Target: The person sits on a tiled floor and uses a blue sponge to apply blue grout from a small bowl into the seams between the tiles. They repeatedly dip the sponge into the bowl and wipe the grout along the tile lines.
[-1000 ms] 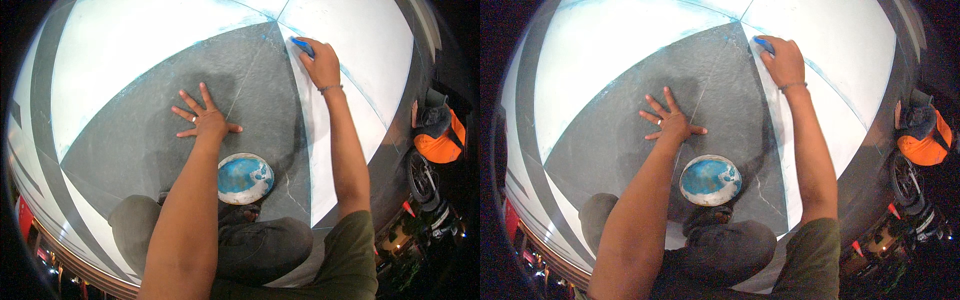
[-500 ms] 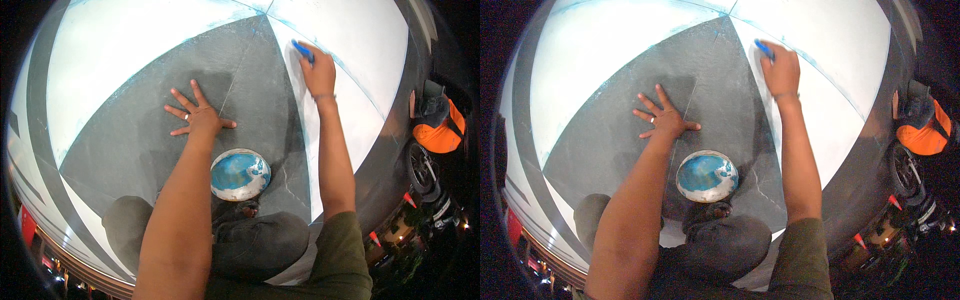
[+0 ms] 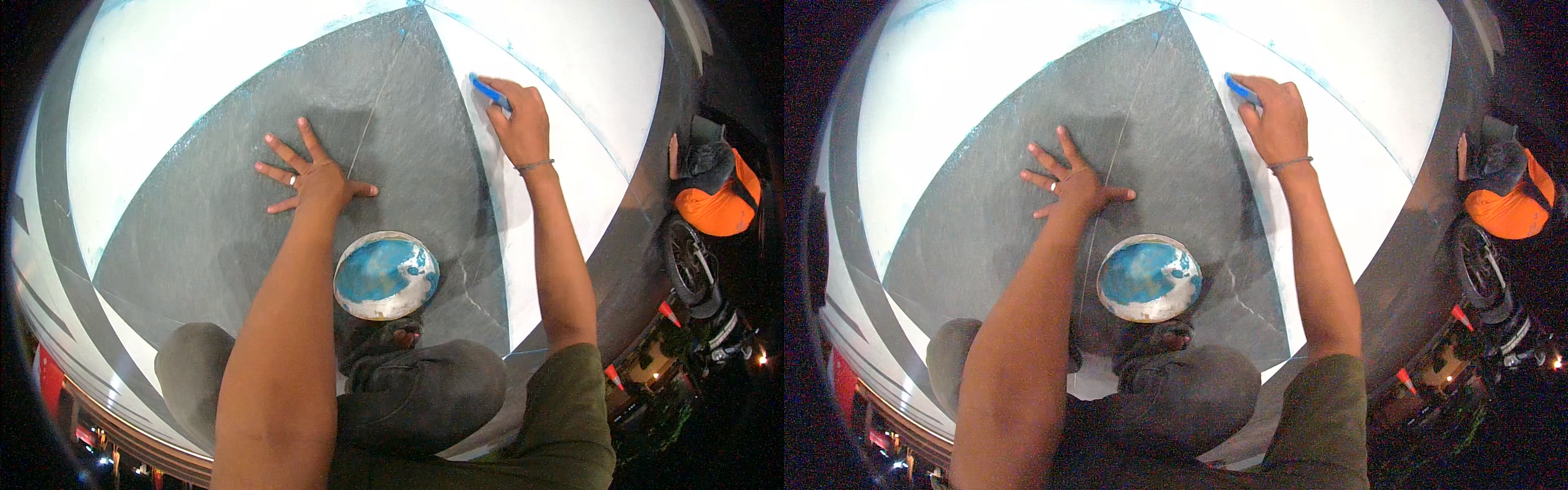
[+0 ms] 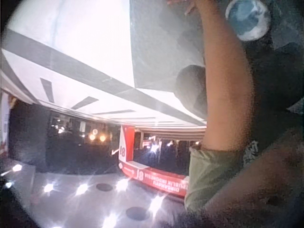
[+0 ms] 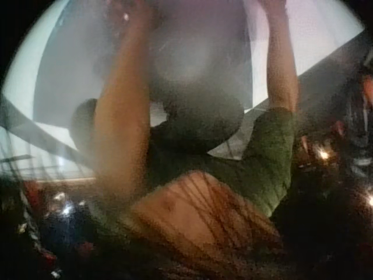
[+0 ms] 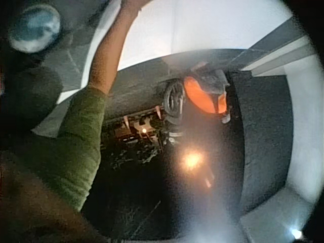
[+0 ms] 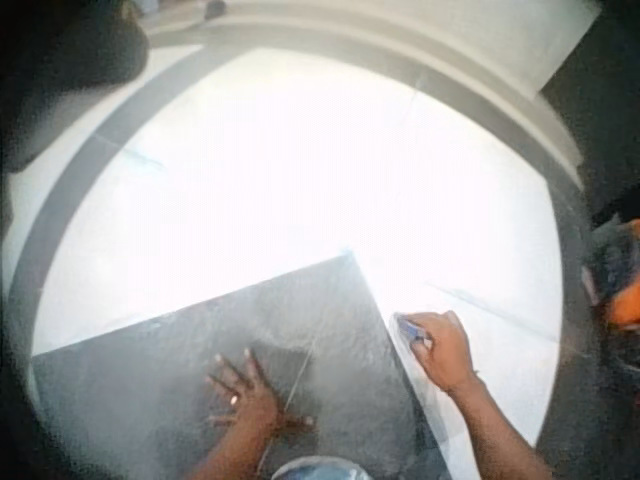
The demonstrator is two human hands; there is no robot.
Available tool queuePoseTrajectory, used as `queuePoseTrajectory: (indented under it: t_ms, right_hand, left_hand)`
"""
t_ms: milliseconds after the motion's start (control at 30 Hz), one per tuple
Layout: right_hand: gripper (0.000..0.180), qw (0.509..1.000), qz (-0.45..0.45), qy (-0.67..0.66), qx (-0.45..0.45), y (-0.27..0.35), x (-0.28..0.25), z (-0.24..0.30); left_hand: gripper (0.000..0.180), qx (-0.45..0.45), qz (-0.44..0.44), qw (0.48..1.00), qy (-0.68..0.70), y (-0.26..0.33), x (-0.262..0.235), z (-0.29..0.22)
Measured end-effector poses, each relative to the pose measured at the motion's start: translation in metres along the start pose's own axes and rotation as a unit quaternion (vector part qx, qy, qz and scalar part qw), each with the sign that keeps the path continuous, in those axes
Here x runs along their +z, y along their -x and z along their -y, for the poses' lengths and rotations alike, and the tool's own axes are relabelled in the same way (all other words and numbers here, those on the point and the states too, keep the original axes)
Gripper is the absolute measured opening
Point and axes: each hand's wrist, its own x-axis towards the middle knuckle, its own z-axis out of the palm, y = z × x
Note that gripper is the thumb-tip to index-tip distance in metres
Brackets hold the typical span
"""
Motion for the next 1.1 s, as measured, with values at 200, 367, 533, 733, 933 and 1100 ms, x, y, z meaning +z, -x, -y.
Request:
queuePoseTrajectory:
  t_ms: [200, 367, 533, 733, 933, 1100]
  right_hand:
    - [0.048, 0.996, -0.061, 0.055, -0.027, -0.002, 0.028, 0.025]
    - [0.029, 0.995, 0.046, 0.075, 0.043, 0.01, 0.01, 0.045]
    - [0.032, 0.998, -0.058, 0.024, 0.017, -0.04, 0.001, 0.0]
    - [0.032, 0.995, -0.016, 0.049, -0.089, -0.044, 0.021, -0.001]
    - [0.028, 0.995, 0.081, -0.038, 0.039, 0.032, -0.011, -0.001]
    - [0.034, 0.941, -0.012, -0.071, 0.33, 0.07, -0.008, -0.003]
  left_hand:
    - [0.166, 0.003, 0.002, 1.0, -0.002, 0.002, 0.001, -0.005]
    - [0.166, -0.011, -0.003, 1.0, -0.003, -0.002, -0.004, 0.002]
    - [0.166, 0.013, -0.001, 1.0, -0.002, 0.004, -0.002, -0.001]
    - [0.165, 0.021, -0.017, 1.0, 0.005, 0.002, 0.002, -0.001]
    - [0.163, 0.006, -0.014, 1.0, 0.004, 0.001, -0.002, 0.0]
    - [0.164, -0.004, -0.006, 1.0, -0.001, 0.002, -0.001, -0.004]
